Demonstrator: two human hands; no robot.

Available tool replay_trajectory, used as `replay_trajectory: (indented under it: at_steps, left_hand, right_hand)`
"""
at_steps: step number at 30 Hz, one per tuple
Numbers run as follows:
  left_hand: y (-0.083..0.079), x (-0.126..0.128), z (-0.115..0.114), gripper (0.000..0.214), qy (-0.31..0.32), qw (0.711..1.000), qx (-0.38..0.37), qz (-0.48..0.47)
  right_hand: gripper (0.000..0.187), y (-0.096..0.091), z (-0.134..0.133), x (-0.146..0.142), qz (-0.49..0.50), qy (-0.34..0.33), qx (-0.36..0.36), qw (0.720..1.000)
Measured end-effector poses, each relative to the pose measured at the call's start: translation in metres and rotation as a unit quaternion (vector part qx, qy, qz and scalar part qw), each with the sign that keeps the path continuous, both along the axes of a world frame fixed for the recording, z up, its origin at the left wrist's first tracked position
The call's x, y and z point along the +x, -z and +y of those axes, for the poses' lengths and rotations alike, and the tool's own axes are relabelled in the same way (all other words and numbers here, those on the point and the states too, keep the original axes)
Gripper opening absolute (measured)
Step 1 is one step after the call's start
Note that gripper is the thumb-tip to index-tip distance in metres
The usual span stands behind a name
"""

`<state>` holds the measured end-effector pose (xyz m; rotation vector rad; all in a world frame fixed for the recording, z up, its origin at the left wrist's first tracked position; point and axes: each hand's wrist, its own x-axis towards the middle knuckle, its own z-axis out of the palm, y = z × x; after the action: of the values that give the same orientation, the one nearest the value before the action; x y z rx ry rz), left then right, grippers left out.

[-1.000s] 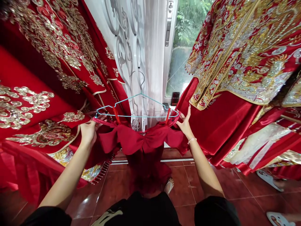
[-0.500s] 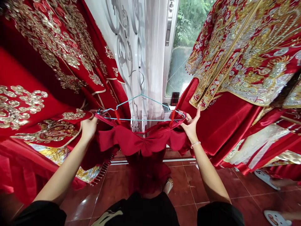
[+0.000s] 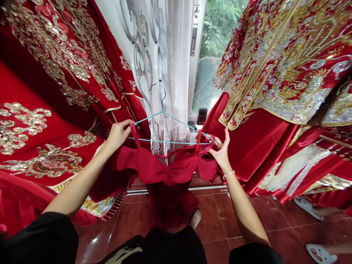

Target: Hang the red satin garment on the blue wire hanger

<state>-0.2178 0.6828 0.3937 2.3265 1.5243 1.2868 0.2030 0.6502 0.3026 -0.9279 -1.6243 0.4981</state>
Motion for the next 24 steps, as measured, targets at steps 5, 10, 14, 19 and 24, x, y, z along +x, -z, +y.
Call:
replay_trajectory:
  at_steps: [5, 10, 14, 19, 24]
  left_hand:
    - [0.003, -0.005, 0.008, 0.027, -0.007, 0.999, 0.027, 0.016]
    - [0.003, -0.008, 0.015, 0.026, -0.008, 0.999, 0.03, 0.028]
    - [0.003, -0.011, 0.018, 0.027, -0.002, 0.999, 0.031, 0.035]
    - [0.001, -0.012, 0.019, 0.026, 0.003, 0.999, 0.016, 0.039]
    - [0.0, -0.011, 0.017, 0.026, 0.005, 0.999, 0.015, 0.032]
  right_hand:
    - [0.123, -0.011, -0.011, -0.003, 0.028, 0.011, 0.046, 0.998]
    - [0.127, -0.029, -0.004, -0.006, -0.014, -0.031, 0.048, 0.998]
    - [0.127, -0.038, 0.012, 0.001, -0.049, -0.061, 0.029, 0.997]
    - [0.128, -0.039, 0.03, 0.01, -0.051, -0.067, 0.03, 0.996]
    - [0.129, -0.028, 0.032, 0.017, -0.008, -0.035, 0.031, 0.999]
